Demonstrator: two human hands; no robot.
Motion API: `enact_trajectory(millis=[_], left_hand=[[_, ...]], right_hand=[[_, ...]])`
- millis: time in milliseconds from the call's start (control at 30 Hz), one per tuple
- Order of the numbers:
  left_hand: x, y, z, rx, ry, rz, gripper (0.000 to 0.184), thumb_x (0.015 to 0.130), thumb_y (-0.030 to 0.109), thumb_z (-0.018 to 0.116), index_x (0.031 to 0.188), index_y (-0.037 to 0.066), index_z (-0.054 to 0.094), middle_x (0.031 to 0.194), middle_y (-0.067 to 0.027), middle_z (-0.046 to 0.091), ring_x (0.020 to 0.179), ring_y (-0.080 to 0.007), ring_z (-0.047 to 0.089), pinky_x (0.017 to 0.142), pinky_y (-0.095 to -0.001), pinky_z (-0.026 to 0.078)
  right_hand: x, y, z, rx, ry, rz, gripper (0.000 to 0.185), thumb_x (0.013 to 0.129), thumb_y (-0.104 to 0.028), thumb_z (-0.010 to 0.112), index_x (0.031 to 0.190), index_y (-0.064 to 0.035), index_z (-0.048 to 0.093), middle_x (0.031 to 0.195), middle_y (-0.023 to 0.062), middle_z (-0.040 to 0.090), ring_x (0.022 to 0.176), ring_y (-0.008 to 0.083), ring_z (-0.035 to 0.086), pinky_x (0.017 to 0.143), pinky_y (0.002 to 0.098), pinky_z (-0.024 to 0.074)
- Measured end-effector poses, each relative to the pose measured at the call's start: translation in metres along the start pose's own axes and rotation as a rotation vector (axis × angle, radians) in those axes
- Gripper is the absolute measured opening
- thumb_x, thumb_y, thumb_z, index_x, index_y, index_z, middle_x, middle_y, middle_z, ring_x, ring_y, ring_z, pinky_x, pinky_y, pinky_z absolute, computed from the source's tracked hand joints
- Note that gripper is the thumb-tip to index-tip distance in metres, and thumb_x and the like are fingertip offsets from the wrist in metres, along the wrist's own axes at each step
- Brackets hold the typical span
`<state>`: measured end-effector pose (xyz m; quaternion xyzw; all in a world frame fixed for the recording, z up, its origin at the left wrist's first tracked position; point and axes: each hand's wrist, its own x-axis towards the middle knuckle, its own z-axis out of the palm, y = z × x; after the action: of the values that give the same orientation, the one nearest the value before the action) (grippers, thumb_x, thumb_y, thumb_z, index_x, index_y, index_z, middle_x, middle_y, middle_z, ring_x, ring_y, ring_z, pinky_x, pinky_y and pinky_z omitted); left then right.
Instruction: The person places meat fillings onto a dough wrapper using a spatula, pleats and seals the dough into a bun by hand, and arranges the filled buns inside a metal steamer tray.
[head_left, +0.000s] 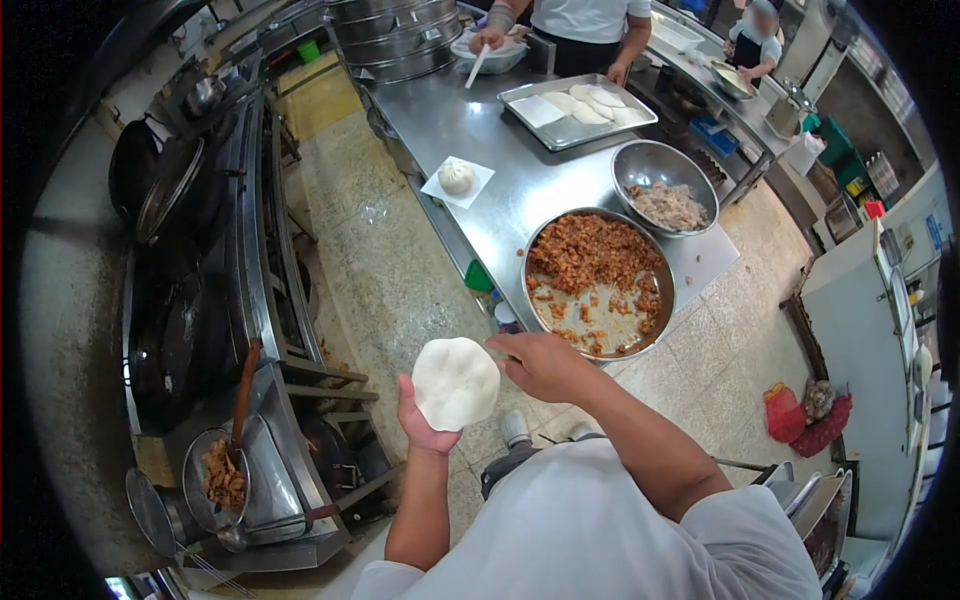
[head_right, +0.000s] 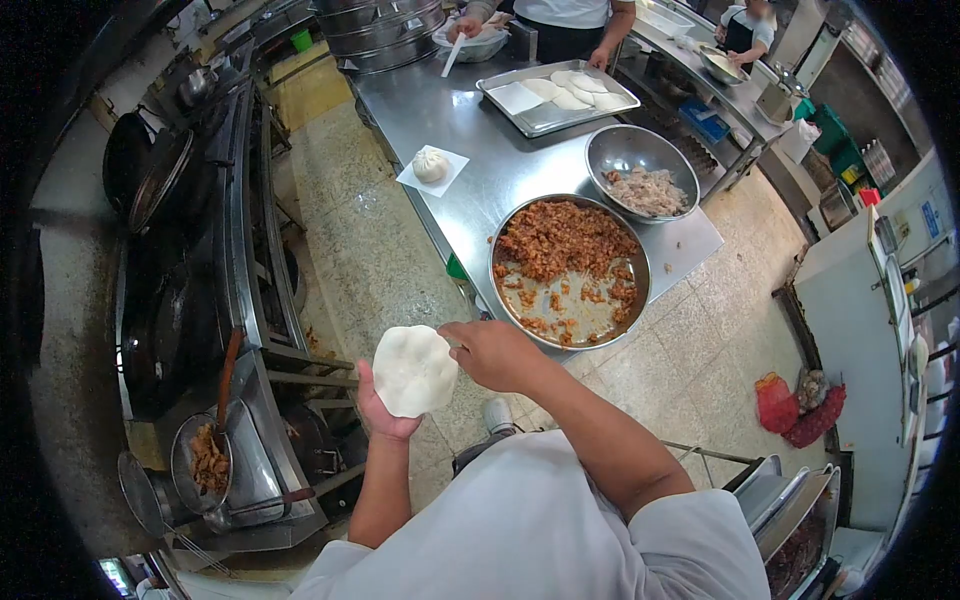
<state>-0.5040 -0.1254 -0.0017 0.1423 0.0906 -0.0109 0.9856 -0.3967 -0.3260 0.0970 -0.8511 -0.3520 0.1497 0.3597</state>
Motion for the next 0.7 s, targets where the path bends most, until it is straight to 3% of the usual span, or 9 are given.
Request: enact_trajectory(millis=[267, 433, 700], left_hand=[[-0.003, 0.000, -0.005, -0.021, 0.002, 0.004, 0.080, 0.093, 0.064, 0.051, 0.149, 0.007, 0.042, 0.151, -0.0182, 0.045, 0.137, -0.0400, 0.045, 0.114, -0.0586, 0.035], [-0.005, 0.001, -0.004, -0.018, -0.001, 0.014, 0.079, 0.094, 0.062, 0.053, 0.148, 0.006, 0.042, 0.149, -0.0175, 0.048, 0.136, -0.0400, 0.046, 0.113, -0.0575, 0.036], [-0.002, 0.005, -0.006, -0.044, 0.004, 0.048, 0.079, 0.094, 0.063, 0.052, 0.148, 0.007, 0.043, 0.150, -0.0178, 0.046, 0.137, -0.0411, 0.045, 0.113, -0.0601, 0.035]], right_hand=[[0.006, 0.006, 0.004, -0.009, 0.014, -0.004, 0.042, 0.089, -0.013, 0.060, 0.131, -0.0070, 0.059, 0.094, 0.0198, 0.069, 0.083, 0.0379, 0.067, 0.075, 0.0456, 0.0522], [0.028, 0.012, -0.003, 0.156, 0.059, 0.155, 0.057, 0.092, -0.015, 0.063, 0.145, -0.0027, 0.046, 0.083, 0.0145, 0.066, 0.073, 0.0278, 0.065, 0.070, 0.0388, 0.0511], [0.088, 0.045, -0.002, 0.163, 0.212, 0.295, 0.068, 0.092, -0.022, 0.066, 0.148, 0.0041, 0.039, 0.078, 0.0101, 0.063, 0.068, 0.0209, 0.060, 0.066, 0.0352, 0.0493]])
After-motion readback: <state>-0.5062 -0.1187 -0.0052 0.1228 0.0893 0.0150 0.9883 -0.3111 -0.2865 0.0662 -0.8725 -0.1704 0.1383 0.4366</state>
